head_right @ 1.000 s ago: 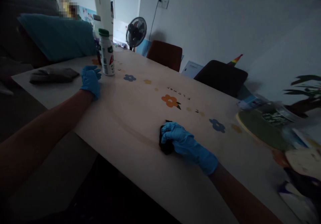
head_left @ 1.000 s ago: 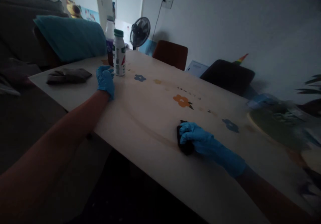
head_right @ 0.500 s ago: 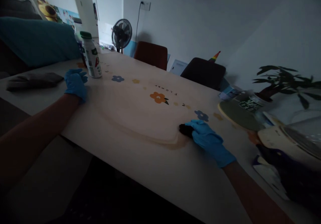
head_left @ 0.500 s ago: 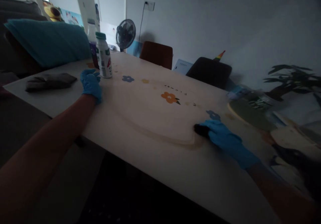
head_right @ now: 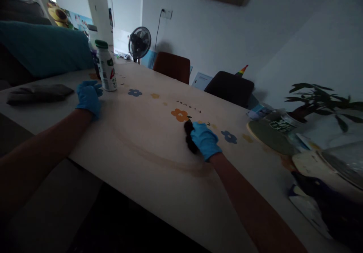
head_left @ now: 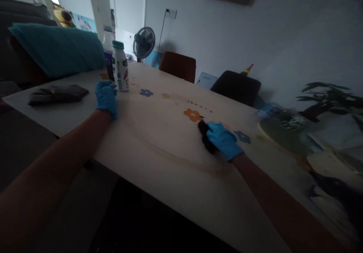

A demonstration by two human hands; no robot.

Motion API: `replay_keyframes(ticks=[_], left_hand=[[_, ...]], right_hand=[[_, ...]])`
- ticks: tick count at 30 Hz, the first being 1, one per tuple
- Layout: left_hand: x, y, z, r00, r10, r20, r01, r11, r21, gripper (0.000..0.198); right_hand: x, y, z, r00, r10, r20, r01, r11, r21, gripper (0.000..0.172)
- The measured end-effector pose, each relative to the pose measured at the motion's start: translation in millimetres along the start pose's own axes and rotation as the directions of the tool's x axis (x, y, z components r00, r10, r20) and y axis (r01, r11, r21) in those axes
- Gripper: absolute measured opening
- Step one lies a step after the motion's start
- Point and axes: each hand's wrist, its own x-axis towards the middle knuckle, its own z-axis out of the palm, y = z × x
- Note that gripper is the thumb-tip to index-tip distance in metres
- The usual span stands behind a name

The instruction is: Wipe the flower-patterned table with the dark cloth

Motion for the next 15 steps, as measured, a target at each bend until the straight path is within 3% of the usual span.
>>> replay_keyframes(ticks=[10, 13, 15], left_hand=[[17.9, -9.6, -4.9, 1.000, 0.011, 0.004, -0.011, 1.000, 0.014, 0.019], [25.5, -12.8, -6.6, 1.000, 0.018, 0.011, -0.018, 1.000, 0.005, 0.017], [29.0, -15.7, -6.9, 1.000, 0.016, 0.014, -0.016, 1.000, 0.001, 0.015]], right_hand=[[69.5, -177.0, 17.5, 0.933, -0.355, -0.056, 0.359, 0.921, 0.148, 0.026], [75.9, -217.0, 16.5, 0.890, -0.450, -0.069, 0.454, 0.867, 0.207, 0.022], [81.1, -235.2, 16.6, 0.852, -0.515, -0.093, 0.521, 0.817, 0.246, 0.033]])
